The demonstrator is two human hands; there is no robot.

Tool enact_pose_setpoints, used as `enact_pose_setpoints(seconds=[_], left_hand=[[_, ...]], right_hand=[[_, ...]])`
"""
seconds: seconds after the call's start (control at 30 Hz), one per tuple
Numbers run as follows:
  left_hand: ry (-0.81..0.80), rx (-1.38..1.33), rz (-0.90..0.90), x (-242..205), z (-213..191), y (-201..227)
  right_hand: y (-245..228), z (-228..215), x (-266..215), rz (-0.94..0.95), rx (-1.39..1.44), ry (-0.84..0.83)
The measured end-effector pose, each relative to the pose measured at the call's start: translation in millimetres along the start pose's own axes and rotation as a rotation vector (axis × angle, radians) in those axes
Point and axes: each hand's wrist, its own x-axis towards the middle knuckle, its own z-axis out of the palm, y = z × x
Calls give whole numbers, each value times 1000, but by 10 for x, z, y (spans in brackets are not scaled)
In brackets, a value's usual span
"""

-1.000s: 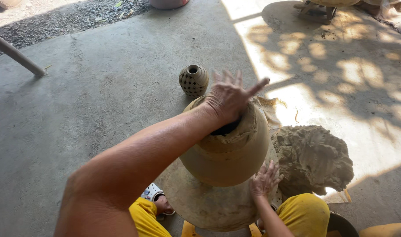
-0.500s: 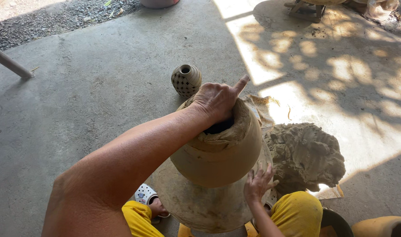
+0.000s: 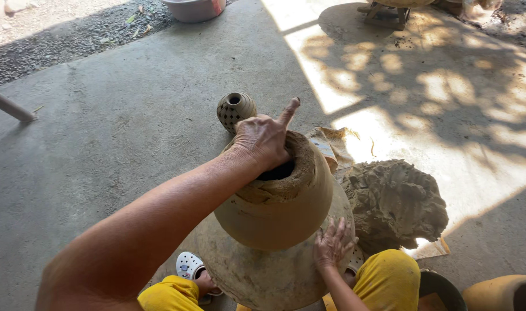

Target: The person adds a coil of clay to the rim of a large vessel and smooths it down by hand.

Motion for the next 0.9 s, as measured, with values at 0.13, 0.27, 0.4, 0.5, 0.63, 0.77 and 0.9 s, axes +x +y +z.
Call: enact_pose_setpoints(seconds=[0.13,0.27,0.4,0.5,0.63,0.77,0.9], left_hand=[[164,46,136,62,157,-6],[358,78,282,288,340,-55],[357,80,375,516,499,-37],[524,128,493,598,562,-52],[512,264,299,362,286,6],[27,96,14,46,-52,-12],[74,47,130,122,40,6]], right_hand=[[8,60,-277,-4,120,80],[9,8,-366,-13,279,11],[50,-116,57,-33,265,45],[76,-142,330,-139,207,145],[59,-88,229,-123,-54,-45],[6,-52,-107,-33,115,-43],[-20,5,-337,-54,41,5]])
